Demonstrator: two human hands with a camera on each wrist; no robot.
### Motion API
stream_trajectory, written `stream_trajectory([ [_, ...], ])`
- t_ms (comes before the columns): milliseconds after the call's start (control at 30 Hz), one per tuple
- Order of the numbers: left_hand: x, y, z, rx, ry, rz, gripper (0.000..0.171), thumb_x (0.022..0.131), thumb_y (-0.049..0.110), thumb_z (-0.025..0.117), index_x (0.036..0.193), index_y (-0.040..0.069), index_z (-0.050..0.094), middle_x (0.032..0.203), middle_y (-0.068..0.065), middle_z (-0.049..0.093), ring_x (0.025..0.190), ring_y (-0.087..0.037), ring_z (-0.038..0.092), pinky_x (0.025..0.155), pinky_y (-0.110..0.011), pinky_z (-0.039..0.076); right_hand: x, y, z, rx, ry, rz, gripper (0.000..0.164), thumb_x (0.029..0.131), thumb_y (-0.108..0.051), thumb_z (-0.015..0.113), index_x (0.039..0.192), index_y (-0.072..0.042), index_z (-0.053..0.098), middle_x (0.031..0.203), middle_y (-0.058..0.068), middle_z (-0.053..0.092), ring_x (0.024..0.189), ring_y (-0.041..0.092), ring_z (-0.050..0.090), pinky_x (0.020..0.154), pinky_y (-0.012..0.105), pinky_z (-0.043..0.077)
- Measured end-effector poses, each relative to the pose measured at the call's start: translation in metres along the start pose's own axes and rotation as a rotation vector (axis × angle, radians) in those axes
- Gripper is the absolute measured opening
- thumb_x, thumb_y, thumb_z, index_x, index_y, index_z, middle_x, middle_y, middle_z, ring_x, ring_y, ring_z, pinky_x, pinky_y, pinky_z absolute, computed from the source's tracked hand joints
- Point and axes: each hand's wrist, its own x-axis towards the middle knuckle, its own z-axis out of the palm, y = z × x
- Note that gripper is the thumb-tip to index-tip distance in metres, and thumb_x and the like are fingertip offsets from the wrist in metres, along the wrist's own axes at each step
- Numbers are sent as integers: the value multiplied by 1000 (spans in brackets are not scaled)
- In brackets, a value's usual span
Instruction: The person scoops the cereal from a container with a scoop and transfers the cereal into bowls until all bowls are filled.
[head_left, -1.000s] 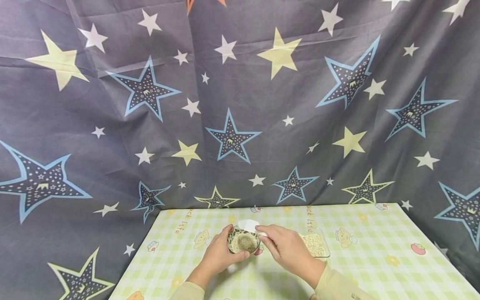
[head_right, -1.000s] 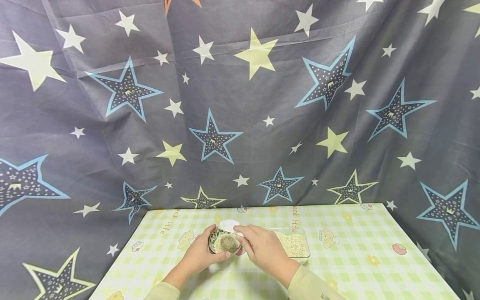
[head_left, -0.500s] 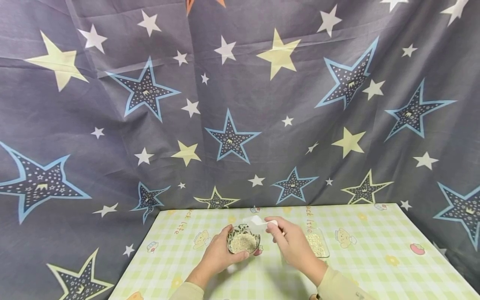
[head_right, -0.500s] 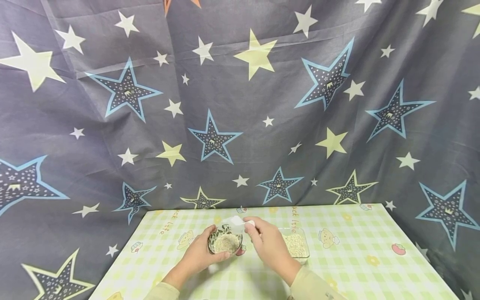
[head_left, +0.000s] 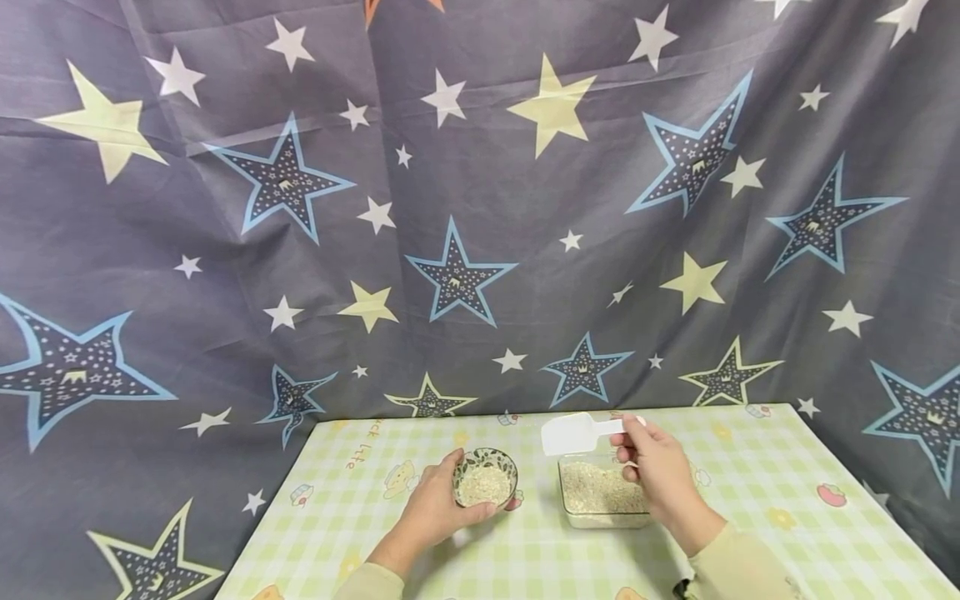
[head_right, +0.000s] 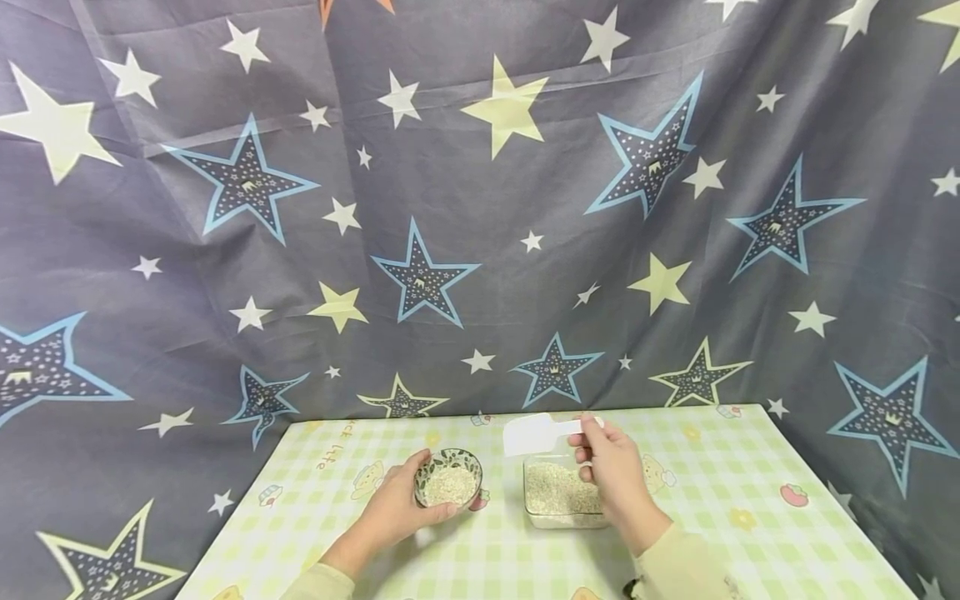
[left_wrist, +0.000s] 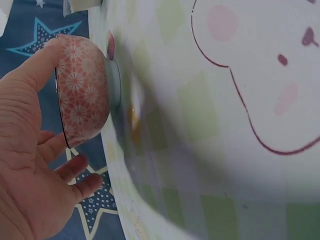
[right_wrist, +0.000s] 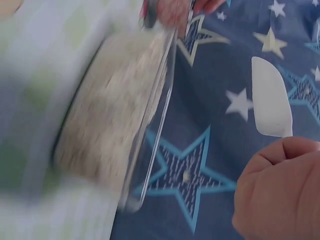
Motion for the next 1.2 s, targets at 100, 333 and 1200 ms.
stream_trajectory([
  [100,1,6,1,19,19,39,114,77,60,91,162,4,42,151,-25,57,139,-44,55,113,-67,50,3,-5,-24,-25,12,2,21,113,-33,55,115,-15,67,77,-13,68,65,0,54,49,14,44],
  [333,4,39,7,25,22,169,102,82,58,88,161,11,45,157,-16,57,149,-41,47,120,-68,43,6,-15,-66,-163,33,-52,29,115,-36,48,119,-14,67,79,-15,69,65,1,55,49,17,46],
  [1200,19,102,73,-111,-174,168,112,80,48,93,167,10,33,169,-14,45,151,-38,50,126,-55,43,16,-4,-68,-576,-127,-239,41,114,-32,53,135,0,66,93,4,71,69,10,59,46,27,48],
])
